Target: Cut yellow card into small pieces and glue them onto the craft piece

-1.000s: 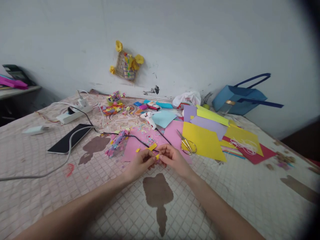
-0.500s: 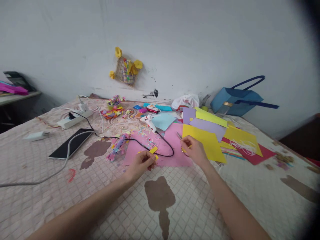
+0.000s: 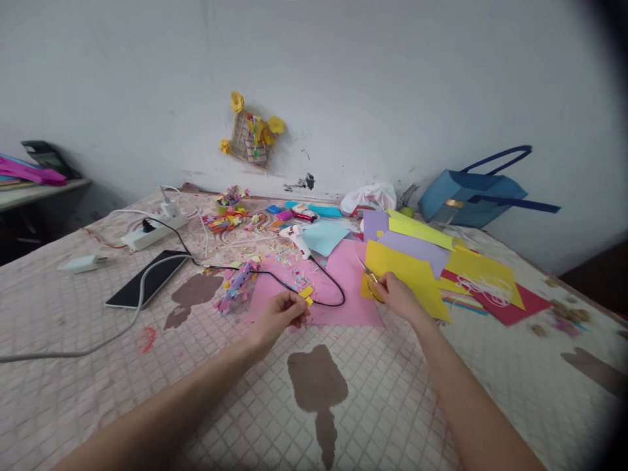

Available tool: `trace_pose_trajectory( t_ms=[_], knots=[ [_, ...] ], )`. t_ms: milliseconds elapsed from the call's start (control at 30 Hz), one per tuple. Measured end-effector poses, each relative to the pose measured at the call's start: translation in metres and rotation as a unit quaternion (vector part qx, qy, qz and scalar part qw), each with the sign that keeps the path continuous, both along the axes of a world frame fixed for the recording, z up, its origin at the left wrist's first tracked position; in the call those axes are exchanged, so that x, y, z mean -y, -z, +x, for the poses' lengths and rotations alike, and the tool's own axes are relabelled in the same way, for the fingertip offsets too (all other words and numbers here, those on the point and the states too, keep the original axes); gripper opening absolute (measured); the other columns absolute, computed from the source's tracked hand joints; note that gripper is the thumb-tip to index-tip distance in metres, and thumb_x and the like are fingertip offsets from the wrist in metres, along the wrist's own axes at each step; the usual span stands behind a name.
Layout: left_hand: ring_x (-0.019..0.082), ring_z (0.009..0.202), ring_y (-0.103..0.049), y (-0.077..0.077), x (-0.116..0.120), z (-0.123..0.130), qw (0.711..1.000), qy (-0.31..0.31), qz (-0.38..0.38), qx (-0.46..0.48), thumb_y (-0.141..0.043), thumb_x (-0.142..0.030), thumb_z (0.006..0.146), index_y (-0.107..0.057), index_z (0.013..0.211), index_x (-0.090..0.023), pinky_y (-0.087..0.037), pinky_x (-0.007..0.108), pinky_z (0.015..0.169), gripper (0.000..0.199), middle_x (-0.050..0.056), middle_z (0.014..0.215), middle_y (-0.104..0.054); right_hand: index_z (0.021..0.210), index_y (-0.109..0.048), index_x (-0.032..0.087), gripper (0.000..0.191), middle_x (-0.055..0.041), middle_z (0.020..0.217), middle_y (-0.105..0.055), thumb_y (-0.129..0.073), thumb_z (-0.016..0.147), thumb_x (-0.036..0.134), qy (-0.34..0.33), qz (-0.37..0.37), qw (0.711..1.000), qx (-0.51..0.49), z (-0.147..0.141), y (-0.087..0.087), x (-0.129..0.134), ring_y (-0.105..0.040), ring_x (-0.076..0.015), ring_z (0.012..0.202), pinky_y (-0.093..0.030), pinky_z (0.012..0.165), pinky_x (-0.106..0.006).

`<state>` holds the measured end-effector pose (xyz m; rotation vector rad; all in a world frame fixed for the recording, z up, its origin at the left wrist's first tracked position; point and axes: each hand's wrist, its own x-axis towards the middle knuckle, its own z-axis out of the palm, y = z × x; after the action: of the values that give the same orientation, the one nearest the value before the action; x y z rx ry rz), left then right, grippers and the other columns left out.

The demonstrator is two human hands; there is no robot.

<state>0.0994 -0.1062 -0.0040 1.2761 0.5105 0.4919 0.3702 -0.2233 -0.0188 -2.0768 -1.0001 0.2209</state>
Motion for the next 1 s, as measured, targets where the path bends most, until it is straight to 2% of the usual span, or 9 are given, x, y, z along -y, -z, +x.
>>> trace_pose_trajectory(
  t_ms=[100, 200, 367, 467, 533, 633, 800, 900, 1000],
  knots=[
    [0.008, 0.055, -0.050, -0.001, -0.002, 0.002, 1.000, -0.002, 0.000, 0.002, -0.063, -0.036, 0.070, -0.052, 0.071, -0.013, -0.039, 0.021, 0.052, 0.026, 0.002, 0.067, -0.058, 0.073, -0.048, 0.019, 0.024, 0.0009, 0.060, -0.050, -0.053, 0.072, 0.043, -0.046, 0.047, 0.995, -0.077, -0.009, -0.012, -0.001, -0.046, -0.0129, 0.054, -0.033, 0.049, -0.024],
    [0.008, 0.057, -0.052, -0.002, -0.005, 0.006, 1.000, 0.010, 0.006, 0.004, -0.062, -0.035, 0.072, -0.052, 0.073, -0.012, -0.040, 0.021, 0.054, 0.025, 0.002, 0.068, -0.059, 0.087, -0.051, 0.019, 0.034, 0.0027, 0.063, -0.048, -0.053, 0.073, 0.049, -0.094, 0.101, 0.979, -0.147, -0.037, -0.019, -0.009, -0.046, -0.0106, 0.054, -0.036, 0.050, -0.023],
    [0.008, 0.055, -0.051, -0.011, -0.005, 0.015, 0.999, 0.034, 0.022, 0.007, -0.061, -0.034, 0.073, -0.052, 0.072, -0.012, -0.041, 0.021, 0.054, 0.024, 0.001, 0.065, -0.058, 0.075, -0.054, 0.017, 0.033, 0.0059, 0.050, -0.039, -0.052, 0.075, 0.051, -0.135, 0.124, 0.956, -0.229, -0.097, -0.018, -0.022, -0.034, -0.0072, 0.039, -0.023, 0.036, -0.020],
    [0.008, 0.054, -0.052, -0.012, -0.002, 0.020, 0.999, 0.039, 0.028, 0.013, -0.061, -0.035, 0.073, -0.052, 0.072, -0.012, -0.042, 0.022, 0.054, 0.024, 0.001, 0.062, -0.057, 0.073, -0.054, 0.017, 0.029, 0.0064, 0.049, -0.039, -0.058, 0.073, 0.046, -0.177, 0.135, 0.924, -0.310, -0.117, -0.019, -0.023, -0.032, -0.0062, 0.038, -0.021, 0.036, -0.020],
    [0.008, 0.052, -0.051, -0.010, 0.000, 0.021, 0.999, 0.039, 0.027, 0.010, -0.062, -0.036, 0.071, -0.052, 0.071, -0.012, -0.042, 0.022, 0.052, 0.026, 0.000, 0.061, -0.057, 0.070, -0.054, 0.017, 0.027, 0.0064, 0.048, -0.040, -0.060, 0.072, 0.044, -0.191, 0.130, 0.916, -0.328, -0.122, -0.021, -0.022, -0.032, -0.0061, 0.038, -0.020, 0.035, -0.020],
    [0.008, 0.051, -0.051, -0.006, 0.002, 0.022, 0.999, 0.043, 0.023, 0.001, -0.063, -0.038, 0.070, -0.053, 0.071, -0.012, -0.041, 0.022, 0.051, 0.028, 0.000, 0.060, -0.057, 0.068, -0.053, 0.017, 0.025, 0.0061, 0.048, -0.040, -0.060, 0.072, 0.041, -0.198, 0.117, 0.918, -0.322, -0.124, -0.024, -0.020, -0.032, -0.0065, 0.039, -0.021, 0.036, -0.020],
    [0.010, 0.056, -0.054, -0.008, -0.001, 0.015, 1.000, 0.022, -0.006, -0.003, -0.053, -0.044, 0.077, -0.055, 0.072, -0.012, -0.041, 0.023, 0.053, 0.032, 0.004, 0.067, -0.060, 0.069, -0.054, 0.017, 0.023, 0.0061, 0.049, -0.039, -0.058, 0.073, 0.039, -0.185, 0.113, 0.925, -0.311, -0.125, -0.023, -0.018, -0.034, -0.0073, 0.041, -0.023, 0.038, -0.020],
    [0.010, 0.055, -0.053, -0.012, -0.006, 0.008, 0.999, -0.018, 0.050, -0.010, -0.050, -0.044, 0.079, -0.054, 0.066, -0.012, -0.041, 0.023, 0.053, 0.035, 0.003, 0.063, -0.059, 0.069, -0.054, 0.017, 0.022, 0.0062, 0.049, -0.041, -0.059, 0.073, 0.038, -0.172, 0.110, 0.928, -0.312, -0.125, -0.019, -0.018, -0.035, -0.0073, 0.042, -0.024, 0.039, -0.021],
    [0.010, 0.054, -0.051, -0.014, -0.008, 0.003, 0.987, -0.039, 0.153, -0.028, -0.054, -0.039, 0.077, -0.054, 0.067, -0.013, -0.040, 0.022, 0.052, 0.029, 0.002, 0.060, -0.057, 0.069, -0.053, 0.017, 0.020, 0.0062, 0.050, -0.041, -0.059, 0.074, 0.036, -0.172, 0.110, 0.926, -0.316, -0.126, -0.016, -0.017, -0.035, -0.0072, 0.043, -0.024, 0.040, -0.021]
  ],
)
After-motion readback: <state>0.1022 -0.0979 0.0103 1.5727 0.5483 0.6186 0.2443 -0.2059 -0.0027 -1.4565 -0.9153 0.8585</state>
